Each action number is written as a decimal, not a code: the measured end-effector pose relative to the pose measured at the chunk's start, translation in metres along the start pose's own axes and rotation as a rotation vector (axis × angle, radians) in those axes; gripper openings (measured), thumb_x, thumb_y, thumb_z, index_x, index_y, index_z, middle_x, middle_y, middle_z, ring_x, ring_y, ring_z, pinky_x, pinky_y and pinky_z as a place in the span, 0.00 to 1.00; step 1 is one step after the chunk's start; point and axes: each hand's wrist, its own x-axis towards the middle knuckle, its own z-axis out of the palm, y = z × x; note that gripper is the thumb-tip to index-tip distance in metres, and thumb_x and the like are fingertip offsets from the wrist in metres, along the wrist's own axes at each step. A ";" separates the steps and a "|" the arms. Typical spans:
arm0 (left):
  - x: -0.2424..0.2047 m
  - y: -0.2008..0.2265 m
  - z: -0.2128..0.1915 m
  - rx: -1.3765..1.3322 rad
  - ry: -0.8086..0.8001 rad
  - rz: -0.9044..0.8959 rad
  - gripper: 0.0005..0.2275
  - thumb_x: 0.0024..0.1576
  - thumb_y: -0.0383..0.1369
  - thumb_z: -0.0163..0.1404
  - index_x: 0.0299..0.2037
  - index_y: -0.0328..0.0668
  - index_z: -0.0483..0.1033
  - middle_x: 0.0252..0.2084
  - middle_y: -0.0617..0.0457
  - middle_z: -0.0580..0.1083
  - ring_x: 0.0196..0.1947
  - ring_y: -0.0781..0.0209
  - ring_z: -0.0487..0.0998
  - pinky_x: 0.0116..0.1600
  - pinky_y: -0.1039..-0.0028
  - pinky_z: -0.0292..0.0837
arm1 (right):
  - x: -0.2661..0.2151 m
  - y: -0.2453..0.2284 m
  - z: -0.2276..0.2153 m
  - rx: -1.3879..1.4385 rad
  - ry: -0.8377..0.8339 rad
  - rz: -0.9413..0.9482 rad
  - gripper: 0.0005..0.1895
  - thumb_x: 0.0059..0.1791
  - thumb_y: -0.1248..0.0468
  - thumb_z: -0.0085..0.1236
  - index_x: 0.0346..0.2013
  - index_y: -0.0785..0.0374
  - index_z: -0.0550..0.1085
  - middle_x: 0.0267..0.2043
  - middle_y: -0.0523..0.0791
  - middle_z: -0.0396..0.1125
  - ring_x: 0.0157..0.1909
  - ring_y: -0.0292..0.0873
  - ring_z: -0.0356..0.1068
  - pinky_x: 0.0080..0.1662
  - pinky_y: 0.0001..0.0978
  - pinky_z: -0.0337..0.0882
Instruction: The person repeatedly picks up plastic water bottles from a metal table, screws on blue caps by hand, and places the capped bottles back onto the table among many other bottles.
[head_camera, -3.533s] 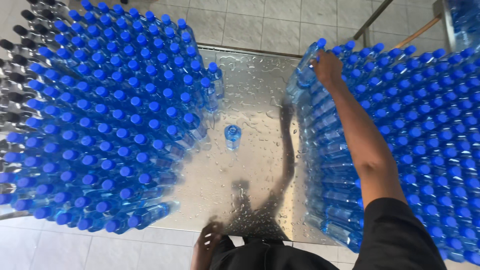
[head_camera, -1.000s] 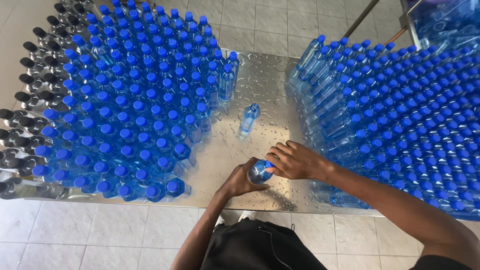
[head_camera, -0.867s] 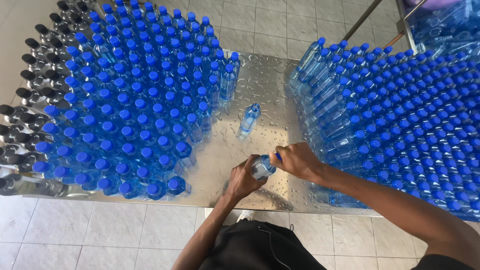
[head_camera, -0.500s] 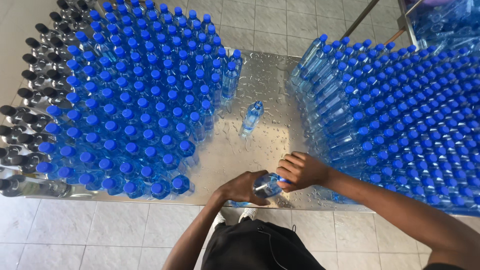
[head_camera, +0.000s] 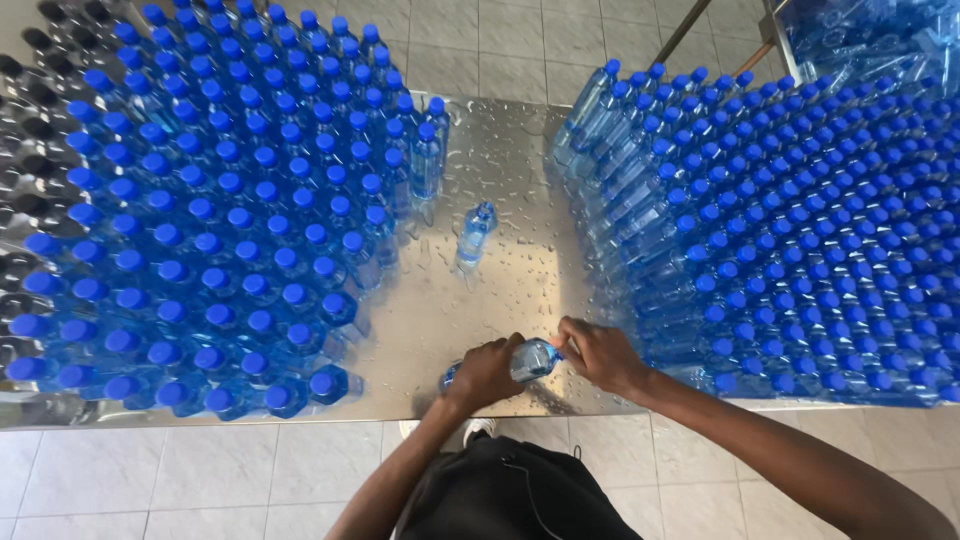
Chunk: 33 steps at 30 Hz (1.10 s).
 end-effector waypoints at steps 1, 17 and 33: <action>-0.003 0.010 -0.004 -0.007 -0.006 0.000 0.30 0.49 0.40 0.63 0.62 0.48 0.68 0.45 0.43 0.79 0.46 0.35 0.84 0.46 0.44 0.79 | -0.004 0.020 0.015 0.002 -0.007 0.006 0.07 0.64 0.55 0.46 0.42 0.49 0.65 0.19 0.41 0.66 0.19 0.41 0.72 0.25 0.37 0.72; 0.136 0.036 0.010 -0.258 0.385 -0.118 0.34 0.54 0.42 0.68 0.67 0.39 0.65 0.53 0.34 0.77 0.53 0.32 0.82 0.57 0.44 0.79 | 0.077 0.091 -0.056 0.350 -0.017 0.232 0.13 0.64 0.52 0.46 0.57 0.55 0.68 0.37 0.58 0.76 0.40 0.65 0.79 0.40 0.57 0.76; -0.069 -0.022 0.021 -0.618 0.280 -0.443 0.38 0.62 0.50 0.58 0.80 0.49 0.56 0.77 0.48 0.66 0.72 0.48 0.73 0.66 0.58 0.74 | 0.322 0.323 -0.088 -0.270 0.420 0.594 0.32 0.65 0.51 0.55 0.75 0.65 0.59 0.57 0.60 0.72 0.49 0.71 0.76 0.42 0.66 0.75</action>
